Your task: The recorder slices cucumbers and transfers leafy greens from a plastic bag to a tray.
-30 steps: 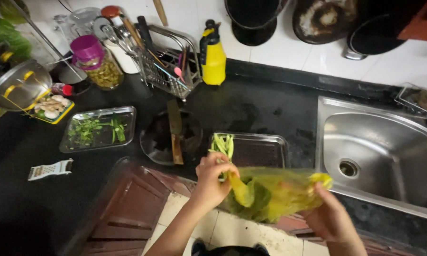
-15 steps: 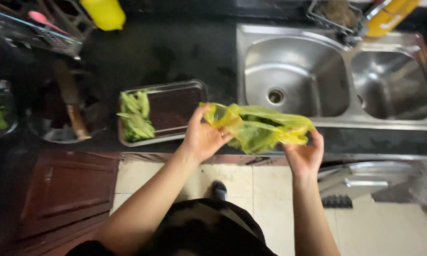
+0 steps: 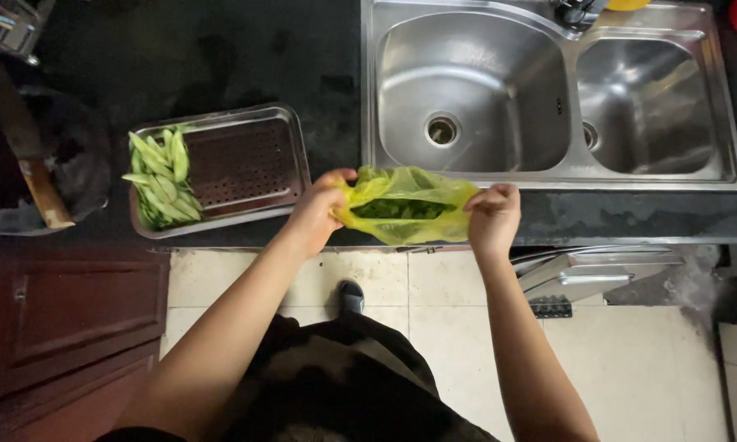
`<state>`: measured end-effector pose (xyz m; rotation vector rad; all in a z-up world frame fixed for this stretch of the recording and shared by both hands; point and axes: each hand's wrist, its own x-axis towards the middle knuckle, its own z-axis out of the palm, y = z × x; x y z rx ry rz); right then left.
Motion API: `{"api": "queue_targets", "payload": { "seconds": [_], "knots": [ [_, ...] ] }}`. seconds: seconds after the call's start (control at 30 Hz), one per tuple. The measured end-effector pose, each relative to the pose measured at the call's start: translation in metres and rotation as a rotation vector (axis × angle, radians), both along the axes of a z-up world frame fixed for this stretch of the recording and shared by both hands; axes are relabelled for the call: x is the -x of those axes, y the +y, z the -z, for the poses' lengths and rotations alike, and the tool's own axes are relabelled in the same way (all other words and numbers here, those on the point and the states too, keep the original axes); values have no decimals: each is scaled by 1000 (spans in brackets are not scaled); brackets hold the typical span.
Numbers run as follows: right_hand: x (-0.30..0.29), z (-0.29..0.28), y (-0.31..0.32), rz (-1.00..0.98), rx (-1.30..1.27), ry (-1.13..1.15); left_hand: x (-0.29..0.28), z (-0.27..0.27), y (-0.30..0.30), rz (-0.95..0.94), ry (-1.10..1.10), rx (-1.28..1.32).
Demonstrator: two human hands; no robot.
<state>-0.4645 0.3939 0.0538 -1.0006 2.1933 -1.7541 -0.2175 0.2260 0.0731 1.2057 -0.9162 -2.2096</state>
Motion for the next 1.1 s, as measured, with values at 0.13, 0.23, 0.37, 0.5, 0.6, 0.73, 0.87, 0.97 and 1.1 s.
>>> {"api": "queue_targets", "payload": {
  "seconds": [0.13,0.23,0.37,0.5,0.6,0.73,0.87,0.97,1.1],
  "knots": [
    [0,2,-7,-79,-665,463,-16,3,11,365,-348,745],
    [5,9,-25,-142,-1021,578,-9,-16,16,649,-832,900],
    [11,-26,-34,-284,-1138,609,-3,-18,11,729,-1005,960],
    [-9,-91,-34,-233,-877,635,-4,-18,5,719,-857,845],
    [-8,-64,-54,-325,-415,652,0,-28,4,709,-842,837],
    [-64,-52,-84,-734,-598,449,1,-52,2,729,-802,780],
    [-87,8,-114,-765,-1080,715,-1,-56,4,744,-798,706],
    [-91,30,-119,-750,-1154,783,-3,-46,4,699,-766,647],
    [-86,30,-116,-757,-1086,654,-8,-68,5,642,-674,531]
  ]
}}
